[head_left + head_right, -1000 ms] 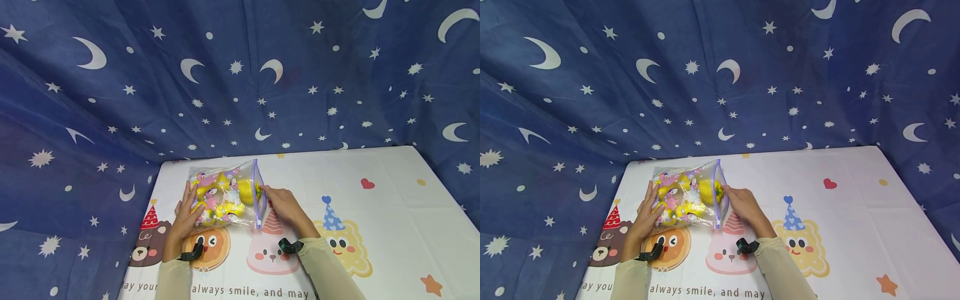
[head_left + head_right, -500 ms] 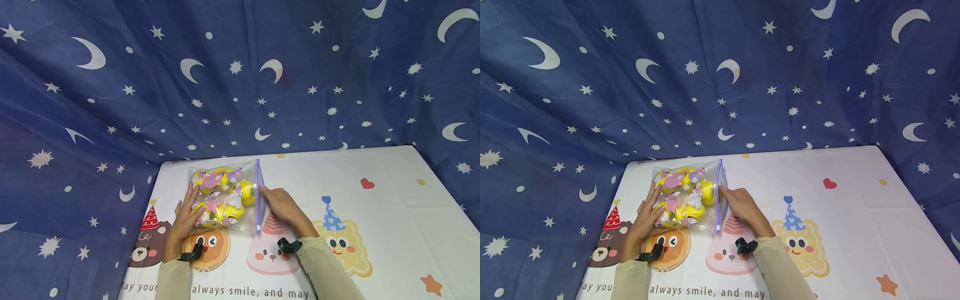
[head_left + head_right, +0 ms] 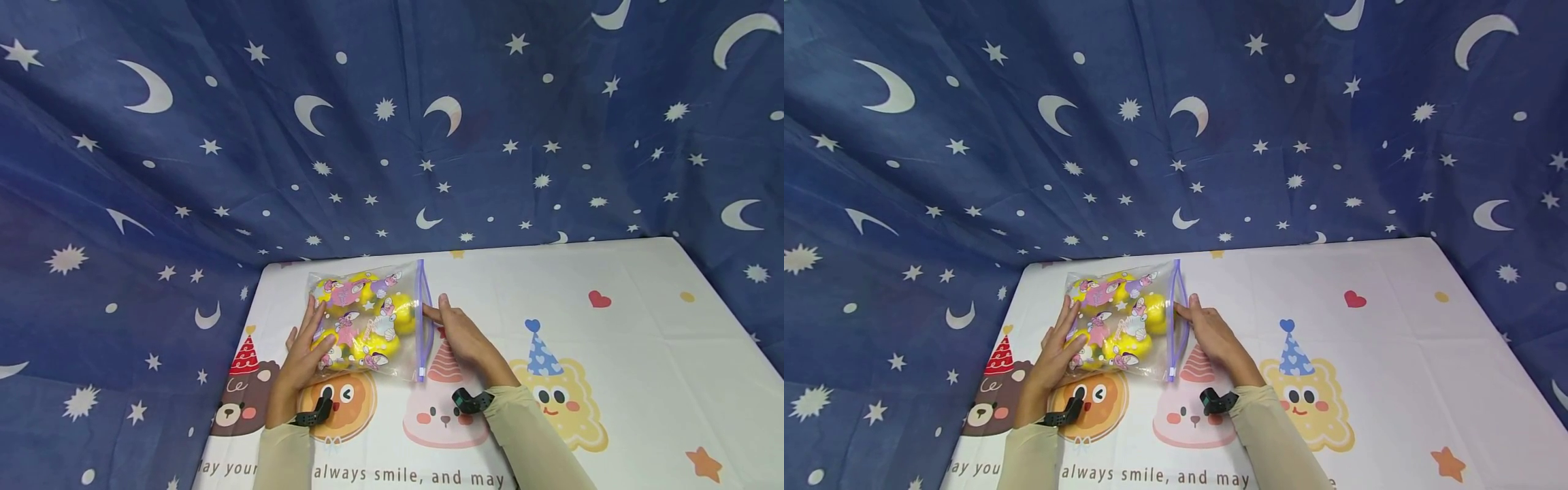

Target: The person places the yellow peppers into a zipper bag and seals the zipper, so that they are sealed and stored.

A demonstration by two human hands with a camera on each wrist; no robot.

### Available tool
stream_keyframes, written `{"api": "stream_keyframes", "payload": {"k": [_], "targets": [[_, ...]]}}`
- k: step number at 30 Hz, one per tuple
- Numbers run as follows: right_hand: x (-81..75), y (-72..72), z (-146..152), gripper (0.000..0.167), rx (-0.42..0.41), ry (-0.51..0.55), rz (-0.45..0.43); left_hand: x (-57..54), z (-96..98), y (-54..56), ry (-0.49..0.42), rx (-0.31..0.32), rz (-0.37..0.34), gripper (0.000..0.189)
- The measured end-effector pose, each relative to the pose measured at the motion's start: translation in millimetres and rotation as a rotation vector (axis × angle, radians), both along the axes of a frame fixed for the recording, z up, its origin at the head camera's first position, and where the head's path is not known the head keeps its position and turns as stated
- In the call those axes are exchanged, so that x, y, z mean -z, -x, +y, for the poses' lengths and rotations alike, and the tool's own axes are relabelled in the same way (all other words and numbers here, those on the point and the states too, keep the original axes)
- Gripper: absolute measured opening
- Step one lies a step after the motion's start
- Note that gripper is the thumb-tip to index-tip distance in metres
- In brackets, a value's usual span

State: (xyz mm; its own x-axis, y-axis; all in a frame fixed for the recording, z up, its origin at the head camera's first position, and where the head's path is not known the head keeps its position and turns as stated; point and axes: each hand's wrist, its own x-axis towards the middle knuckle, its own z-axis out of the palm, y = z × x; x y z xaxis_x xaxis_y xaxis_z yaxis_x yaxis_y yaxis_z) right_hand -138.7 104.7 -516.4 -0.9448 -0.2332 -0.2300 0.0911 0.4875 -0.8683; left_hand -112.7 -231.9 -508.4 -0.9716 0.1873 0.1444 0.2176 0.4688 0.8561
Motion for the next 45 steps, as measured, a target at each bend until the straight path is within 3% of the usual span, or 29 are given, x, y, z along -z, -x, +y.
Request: {"api": "stream_keyframes", "payload": {"k": [9,18,26,30,34,38,45], "targets": [[4.5,0.7,-0.6,0.073,-0.019,0.002,0.031,-1.3,-0.3,-0.1,-0.005,0.003,-0.004,0.07],[0.8,-2.9,6.2,0.07,-0.035,-0.076,0.043,-0.4,2.3,0.0,-0.012,-0.009,-0.011,0.07],[0.8,2.0,12.3,0.068,0.046,-0.049,0.074,37.8,-8.2,12.8,0.007,-0.028,0.012,0.072],[-1.4,9.8,13.2,0.056,0.128,-0.019,0.117,44.9,-13.4,15.3,0.003,-0.028,0.01,0.073],[-4.7,18.6,12.9,0.051,0.185,-0.017,0.11,44.8,-14.8,15.5,-0.008,-0.025,0.002,0.073],[-8.7,26.2,10.7,0.052,0.184,-0.022,0.079,42.1,-15.7,15.0,0.023,-0.034,-0.001,0.074],[-14.2,37.6,6.3,0.062,0.194,0.05,-0.015,33.8,-19.1,14.0,0.113,-0.07,0.054,0.073]]}}
